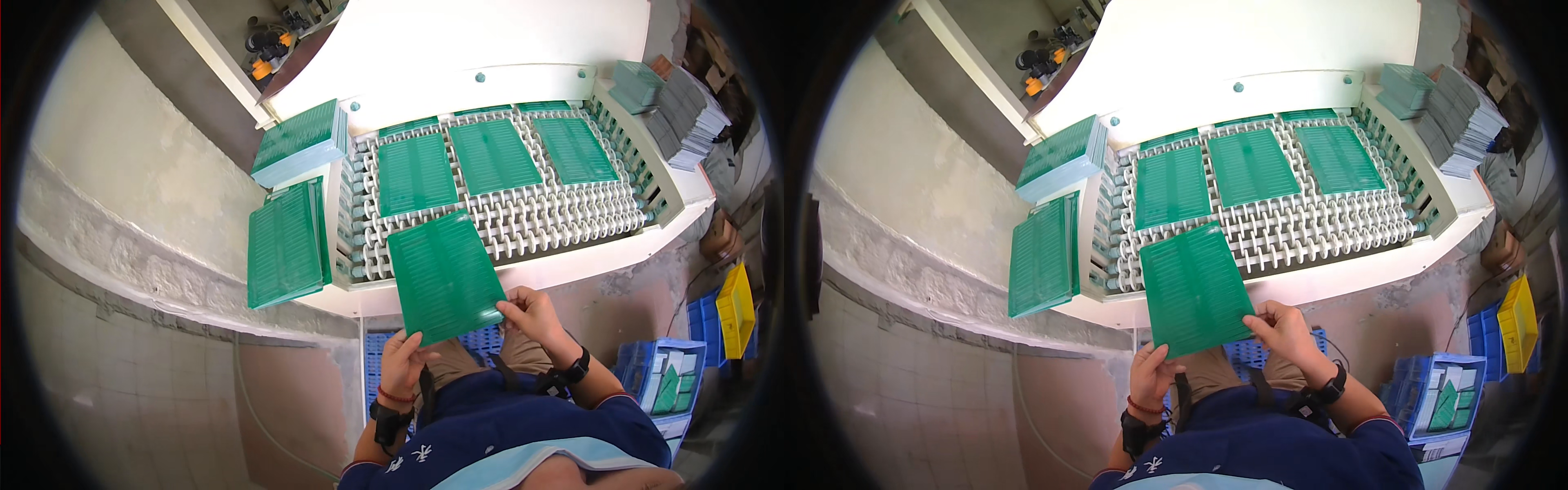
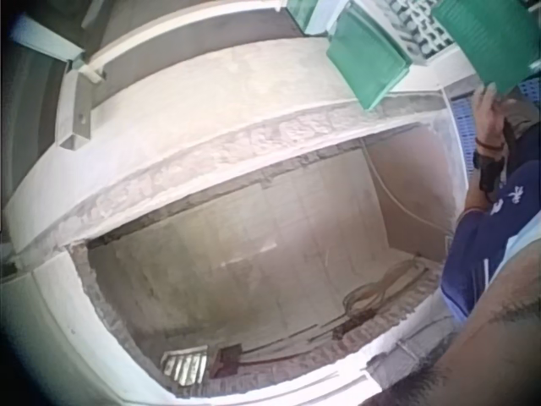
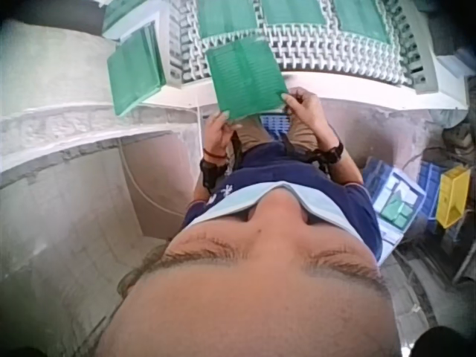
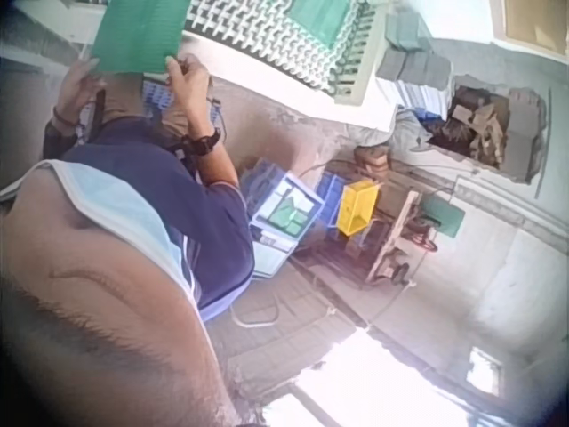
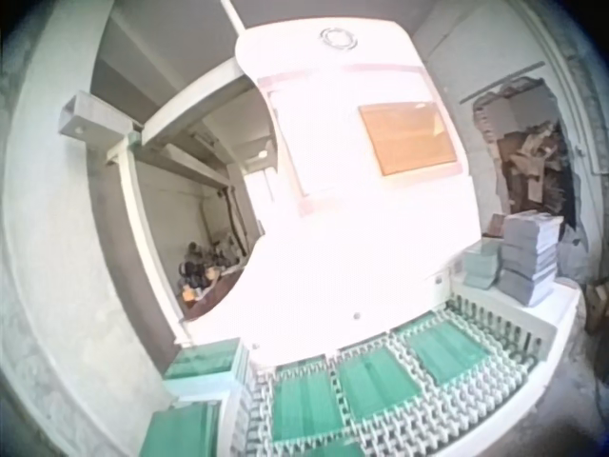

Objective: Sorting green circuit boards/carriers into a slotted rack on a machine.

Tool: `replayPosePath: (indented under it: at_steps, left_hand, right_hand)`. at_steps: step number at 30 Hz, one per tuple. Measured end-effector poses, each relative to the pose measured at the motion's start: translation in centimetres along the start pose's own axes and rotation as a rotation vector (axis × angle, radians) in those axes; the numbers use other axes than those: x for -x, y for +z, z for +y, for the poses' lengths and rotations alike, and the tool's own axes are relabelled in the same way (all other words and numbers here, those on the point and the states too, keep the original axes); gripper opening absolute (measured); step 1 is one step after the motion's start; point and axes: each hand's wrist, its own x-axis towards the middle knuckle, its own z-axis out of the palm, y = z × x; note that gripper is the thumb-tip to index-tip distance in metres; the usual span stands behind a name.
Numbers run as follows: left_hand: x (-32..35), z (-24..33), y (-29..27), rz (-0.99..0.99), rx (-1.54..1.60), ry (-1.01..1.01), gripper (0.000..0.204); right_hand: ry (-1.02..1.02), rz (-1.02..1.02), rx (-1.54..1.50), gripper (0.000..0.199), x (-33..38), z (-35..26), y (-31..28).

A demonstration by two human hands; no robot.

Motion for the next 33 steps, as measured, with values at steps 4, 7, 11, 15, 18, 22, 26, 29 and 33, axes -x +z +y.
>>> replayPosePath:
  at_steps: [4, 7, 11, 15, 18, 22, 26, 29, 33]
  left_hand:
    - [-0.6, -0.5, -0.5, 0.035, -0.028, 0.032, 0.023]
    - [-0.7, 0.3, 1.1, 0.132, -0.045, 0.057, 0.023]
    - [-1.0, 1.7, 1.1, 0.208, -0.068, 0.014, 0.016]
    - [-1.5, 2.7, 0.2, 0.158, -0.099, 0.065, 0.022]
    - [-2.4, 3.5, 0.0, 0.193, -0.148, 0.062, 0.022]
    - [-3.6, 3.9, 0.3, 0.218, -0.171, 0.055, 0.023]
    - [-4.3, 4.1, 0.7, 0.236, -0.221, 0.045, 0.025]
    - [-4.5, 4.0, 0.0, 0.193, -0.208, 0.061, 0.027]
    - [-4.2, 4.1, -0.1, 0.229, -0.217, 0.085, 0.032]
  right_hand:
    - [0.034, 0.079, -0.059, 0.017, -0.4, -0.2, -0.9]
    - [0.070, 0.155, -0.180, 0.018, -0.2, 0.7, -3.2]
    - [0.014, 0.327, -0.185, 0.018, 1.6, 2.1, -7.8]
    - [-0.060, 0.400, -0.237, 0.018, 2.3, 1.9, -10.6]
    - [-0.073, 0.411, -0.248, 0.019, 1.2, 1.4, -10.8]
    - [-0.110, 0.417, -0.271, 0.019, -0.7, 2.5, -10.7]
    - [-0.107, 0.513, -0.208, 0.019, -0.8, 2.0, -10.3]
    - [-0.094, 0.626, -0.119, 0.019, -0.1, 2.1, -12.2]
    - [-0.121, 0.771, -0.226, 0.019, 2.2, 3.5, -16.9]
